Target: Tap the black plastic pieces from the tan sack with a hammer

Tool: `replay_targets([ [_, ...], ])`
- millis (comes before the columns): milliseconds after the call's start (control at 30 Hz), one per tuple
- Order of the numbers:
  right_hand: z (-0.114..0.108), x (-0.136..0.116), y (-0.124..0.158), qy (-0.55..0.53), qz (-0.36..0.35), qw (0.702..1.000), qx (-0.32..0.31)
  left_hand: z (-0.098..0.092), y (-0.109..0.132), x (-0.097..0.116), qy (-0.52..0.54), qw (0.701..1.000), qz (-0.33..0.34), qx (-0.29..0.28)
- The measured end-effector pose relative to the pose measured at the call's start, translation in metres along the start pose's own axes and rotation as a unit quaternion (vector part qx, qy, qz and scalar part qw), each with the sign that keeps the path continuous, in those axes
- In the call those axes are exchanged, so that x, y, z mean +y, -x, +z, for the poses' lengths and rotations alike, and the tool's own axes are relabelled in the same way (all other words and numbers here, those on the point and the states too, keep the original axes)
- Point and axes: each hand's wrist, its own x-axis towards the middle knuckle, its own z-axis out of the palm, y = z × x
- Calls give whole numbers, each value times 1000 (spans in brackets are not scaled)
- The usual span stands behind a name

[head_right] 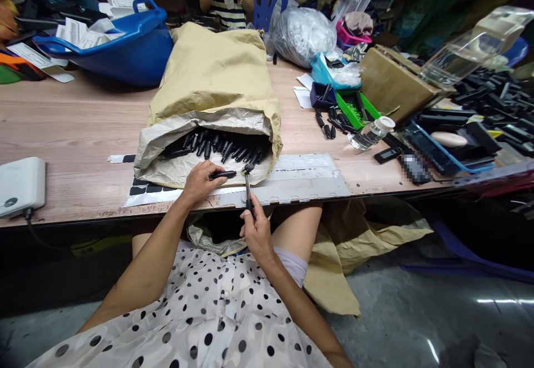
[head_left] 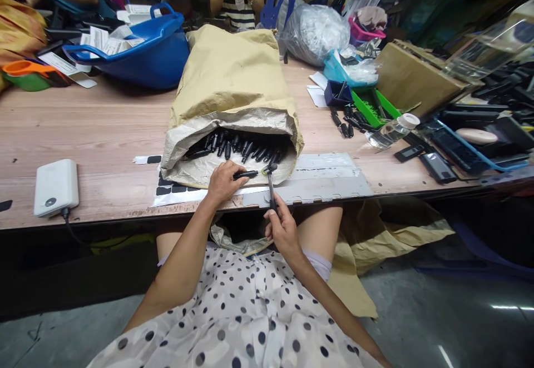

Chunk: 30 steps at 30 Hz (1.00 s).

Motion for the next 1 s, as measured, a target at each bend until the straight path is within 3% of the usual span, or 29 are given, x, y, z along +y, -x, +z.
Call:
replay_targets([
  [100, 2, -3, -1, -31, 51, 998, 5, 0, 0, -1, -1, 1000, 8, 3],
  [267, 2, -3, -2, -65, 59, 996, -13, -6, 3, 1, 36, 999, 18, 28],
  [400, 3, -2, -3, -72, 56, 996, -16, -15, 23, 18, 120, 990, 32, 66],
  [500, 3, -2, -3, -70, 50, 996, -19, -15, 48, 33, 189, 980, 58, -33],
  [600, 1, -2, -3, -62, 52, 996, -31, -9, 72, 41, 171, 971, 98, -132],
  [800, 0, 0, -5, -52, 59, 996, -31, 6, 97, 35, 53, 977, 98, -180],
  [1000, 1, -4, -4, -54, 46, 997, -37, 15, 104, 30, -22, 974, -7, -224],
])
